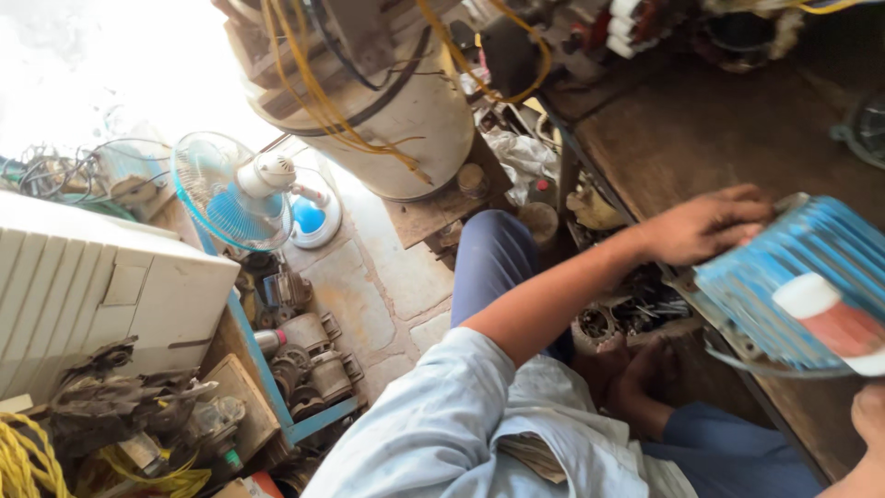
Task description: The person sits at a workbench and fits copper wire coils into the stator of a blue electric motor housing, pressing the coils into the slots by hand. They then cut and shape a strip of white insulating paper with scissors, fit the paper into the motor, and finally pick up a screwdriver to work on the housing.
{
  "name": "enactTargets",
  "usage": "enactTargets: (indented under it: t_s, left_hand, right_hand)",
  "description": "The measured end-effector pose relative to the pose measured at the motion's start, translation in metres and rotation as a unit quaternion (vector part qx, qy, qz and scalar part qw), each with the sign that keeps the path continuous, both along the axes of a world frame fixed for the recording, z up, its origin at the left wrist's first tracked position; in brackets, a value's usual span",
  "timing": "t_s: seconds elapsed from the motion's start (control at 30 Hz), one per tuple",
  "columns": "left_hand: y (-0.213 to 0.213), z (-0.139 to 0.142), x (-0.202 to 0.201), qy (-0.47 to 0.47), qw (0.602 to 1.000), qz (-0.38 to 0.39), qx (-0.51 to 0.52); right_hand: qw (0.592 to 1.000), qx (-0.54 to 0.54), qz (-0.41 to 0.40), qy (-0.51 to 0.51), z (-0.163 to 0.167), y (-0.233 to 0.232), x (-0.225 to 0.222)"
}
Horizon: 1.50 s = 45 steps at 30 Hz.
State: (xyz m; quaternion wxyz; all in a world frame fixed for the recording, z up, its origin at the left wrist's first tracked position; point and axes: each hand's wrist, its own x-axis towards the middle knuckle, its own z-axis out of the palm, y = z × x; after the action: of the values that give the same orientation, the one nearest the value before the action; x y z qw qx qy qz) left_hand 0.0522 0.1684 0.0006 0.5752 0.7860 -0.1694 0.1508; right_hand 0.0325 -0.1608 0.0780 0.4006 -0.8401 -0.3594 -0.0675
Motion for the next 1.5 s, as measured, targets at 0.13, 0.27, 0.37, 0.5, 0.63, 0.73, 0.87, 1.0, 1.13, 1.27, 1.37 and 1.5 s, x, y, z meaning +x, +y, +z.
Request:
enactTargets:
  t_s: [0.13,0.27,0.37,0.5,0.63,0.73,0.87,1.0,1.13,1.27,1.37,1.5]
  left_hand:
    - [0.000,-0.004,-0.005,-0.028,0.999,0.028,0.015]
    - [-0.001,-0.001,-0.022,-0.033,0.995,-0.037,-0.090]
    - [-0.002,0.009,-0.035,-0.016,1.000,0.014,0.004]
    - [-0.010,0.030,-0.044,0.142,0.951,-0.072,-0.265]
    - [-0.014,0.041,-0.049,0.070,0.972,-0.106,-0.200]
    - [-0.011,0.036,-0.050,0.108,0.969,-0.093,-0.200]
    - [-0.006,0.021,-0.051,0.107,0.976,-0.057,-0.184]
    - [-0.002,0.016,-0.052,0.122,0.975,-0.056,-0.175]
    - [-0.004,0.024,-0.053,0.148,0.970,-0.044,-0.185]
    - [-0.012,0.035,-0.054,0.135,0.973,-0.055,-0.179]
    - [-0.019,0.042,-0.055,0.156,0.966,-0.051,-0.198]
    - [-0.023,0.048,-0.055,0.169,0.964,-0.053,-0.200]
  right_hand:
    - [0.996,0.067,0.042,0.041,0.023,0.006,0.010]
    - [0.987,-0.085,-0.084,-0.111,0.038,0.008,0.002]
    - [0.987,-0.084,-0.085,-0.106,0.041,0.004,-0.004]
    - [0.999,0.036,0.016,0.038,0.052,-0.005,-0.005]
    - [0.975,0.097,0.068,0.188,0.069,-0.013,-0.013]
    - [0.993,0.034,0.021,0.113,0.072,-0.017,-0.015]
    - [0.995,0.060,0.006,0.078,0.063,-0.027,-0.013]
    - [0.922,0.230,0.064,0.304,0.054,-0.040,-0.014]
    - [0.786,0.476,0.187,0.347,0.051,-0.051,-0.010]
    - [0.716,0.611,0.180,0.285,0.053,-0.072,-0.014]
    - [0.707,0.670,0.093,0.205,0.055,-0.086,-0.028]
    - [0.696,0.711,-0.043,0.090,0.055,-0.076,-0.053]
